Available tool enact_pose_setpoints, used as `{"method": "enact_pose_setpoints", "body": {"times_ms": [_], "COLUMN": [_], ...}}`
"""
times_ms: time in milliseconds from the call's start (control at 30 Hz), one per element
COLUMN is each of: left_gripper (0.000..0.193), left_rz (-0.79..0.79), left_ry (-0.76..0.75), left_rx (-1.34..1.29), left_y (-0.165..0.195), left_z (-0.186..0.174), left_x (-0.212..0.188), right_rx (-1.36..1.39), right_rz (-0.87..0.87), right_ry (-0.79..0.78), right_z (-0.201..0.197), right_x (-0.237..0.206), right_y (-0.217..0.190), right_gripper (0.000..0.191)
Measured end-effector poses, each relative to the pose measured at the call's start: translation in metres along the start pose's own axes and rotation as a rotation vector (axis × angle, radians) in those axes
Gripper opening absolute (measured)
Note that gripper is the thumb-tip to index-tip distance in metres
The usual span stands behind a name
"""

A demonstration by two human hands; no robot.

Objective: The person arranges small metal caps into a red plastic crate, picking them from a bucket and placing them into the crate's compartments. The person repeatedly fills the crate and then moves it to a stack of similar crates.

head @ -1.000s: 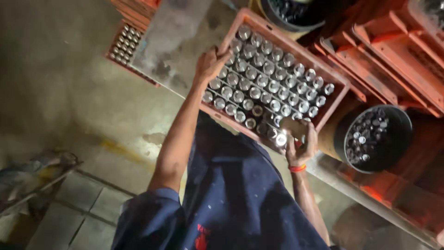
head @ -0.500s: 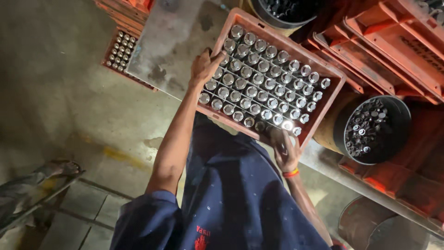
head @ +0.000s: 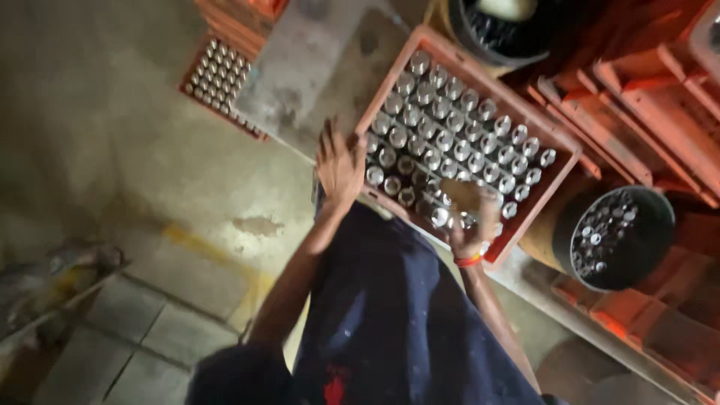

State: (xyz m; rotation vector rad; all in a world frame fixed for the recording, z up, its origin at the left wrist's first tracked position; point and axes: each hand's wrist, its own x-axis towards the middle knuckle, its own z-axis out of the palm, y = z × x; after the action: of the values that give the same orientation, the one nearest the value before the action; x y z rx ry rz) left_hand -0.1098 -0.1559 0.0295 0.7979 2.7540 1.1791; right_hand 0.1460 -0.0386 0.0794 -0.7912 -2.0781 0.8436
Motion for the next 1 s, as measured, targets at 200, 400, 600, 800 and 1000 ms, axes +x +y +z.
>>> {"method": "enact_pose_setpoints", "body": {"times_ms": [200,400,600,800,1000], "left_gripper": [0.063,0.063,0.058,0.058,0.059], "left_rz": [-0.395,-0.369,-0.386,-0.290,-0.223], "left_ry": [0.143,0.104,0.052,0.049,0.057], "left_rx": [-0.523,-0.479,-0.367,-0.285,-0.279], "left_y": [-0.009,-0.013,-0.008,-0.009,-0.010], "left_z": [0.029,0.030,0.018,0.011,0.004], "left_x": [0.000,-0.001,0.000,0.001,0.001], "right_rx": [-0.027,-0.064,-0.090,-0.034,-0.063], "right_rz": [0.051,-0.192,-0.398,-0.226,-0.085], "right_ry": [0.078,-0.150,-0.123,0.009,-0.034], "right_z": [0.021,0.028,0.024,0.026,0.028], "right_x": [0.024,0.039,0.010,0.047,0.064], "right_y": [0.008,0.017,0.006,0.019,0.023], "right_gripper": [0.052,0.056,0.055,0.053,0.055]}}
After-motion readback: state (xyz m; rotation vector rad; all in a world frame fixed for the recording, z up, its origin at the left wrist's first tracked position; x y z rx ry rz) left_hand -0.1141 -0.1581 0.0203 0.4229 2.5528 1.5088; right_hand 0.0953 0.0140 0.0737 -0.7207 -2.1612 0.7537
